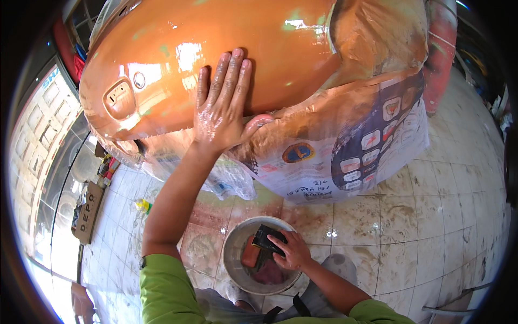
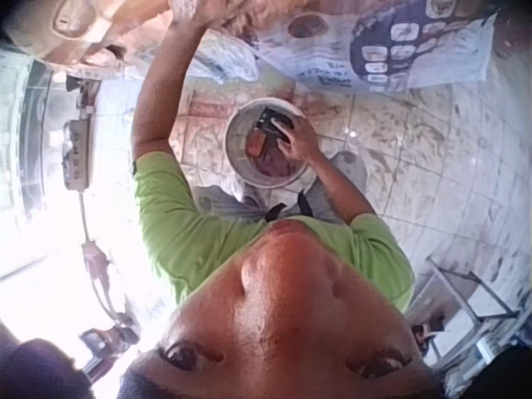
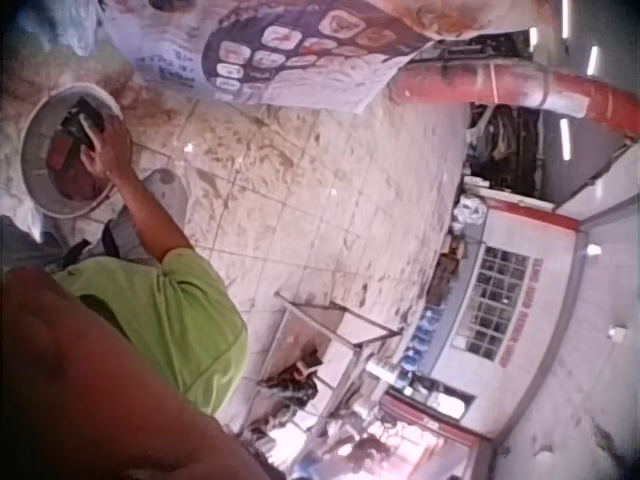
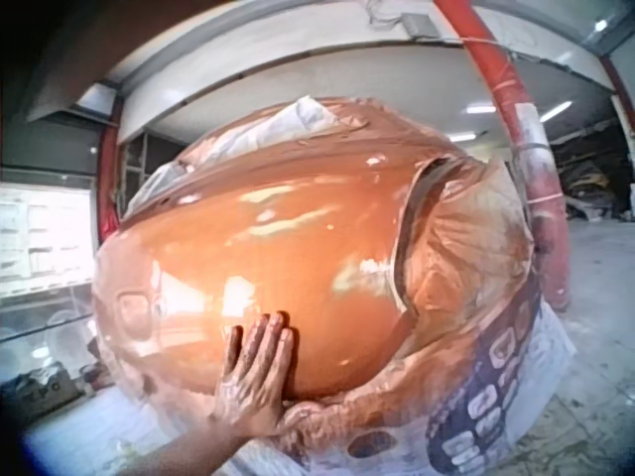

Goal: The person sands the surface of an orange car part using a black sanding block and water from a white bucket. They repeatedly dip the sanding block into the bucket and rub it across the curved surface, occasionally wiping the area with their hand.

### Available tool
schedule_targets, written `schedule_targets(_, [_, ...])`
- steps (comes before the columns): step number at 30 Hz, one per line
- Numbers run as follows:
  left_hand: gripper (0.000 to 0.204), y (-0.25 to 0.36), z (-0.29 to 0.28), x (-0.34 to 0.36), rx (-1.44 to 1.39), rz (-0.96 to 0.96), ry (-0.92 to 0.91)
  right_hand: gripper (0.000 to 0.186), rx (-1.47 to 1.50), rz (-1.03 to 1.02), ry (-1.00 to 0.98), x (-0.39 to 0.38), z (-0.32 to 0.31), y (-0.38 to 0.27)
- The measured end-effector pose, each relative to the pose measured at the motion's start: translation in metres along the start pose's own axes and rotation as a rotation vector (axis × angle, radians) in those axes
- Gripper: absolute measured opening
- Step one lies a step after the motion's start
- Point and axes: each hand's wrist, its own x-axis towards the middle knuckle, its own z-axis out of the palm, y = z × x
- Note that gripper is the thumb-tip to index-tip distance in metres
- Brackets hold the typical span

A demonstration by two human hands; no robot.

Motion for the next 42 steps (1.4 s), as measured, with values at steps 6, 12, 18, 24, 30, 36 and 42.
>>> schedule_targets(6, [0.108, -0.044, -0.017, 0.131, 0.047, -0.068, 0.168, 0.073, -0.003, -0.006, 0.012, 0.002, 0.004, -0.002])
schedule_targets(12, [0.110, -0.029, -0.026, 0.135, 0.029, -0.157, 0.142, 0.072, -0.004, -0.005, 0.011, 0.002, 0.004, 0.000])
schedule_targets(18, [0.112, -0.011, -0.026, 0.102, -0.004, -0.147, 0.125, 0.071, -0.014, -0.004, 0.008, 0.001, 0.001, -0.001])
schedule_targets(24, [0.111, -0.008, -0.004, 0.052, -0.075, -0.118, 0.170, 0.071, -0.017, 0.001, 0.003, 0.001, 0.001, -0.002])
schedule_targets(30, [0.112, -0.026, -0.008, 0.079, -0.012, -0.084, 0.173, 0.070, 0.000, -0.008, 0.035, 0.003, 0.000, 0.000])
schedule_targets(36, [0.106, -0.036, -0.033, 0.142, -0.033, -0.169, 0.117, 0.071, 0.004, 0.003, 0.020, 0.002, 0.001, 0.001])
schedule_targets(42, [0.111, -0.022, -0.009, 0.102, -0.042, -0.124, 0.215, 0.070, 0.016, 0.016, 0.006, -0.001, 0.002, 0.002])
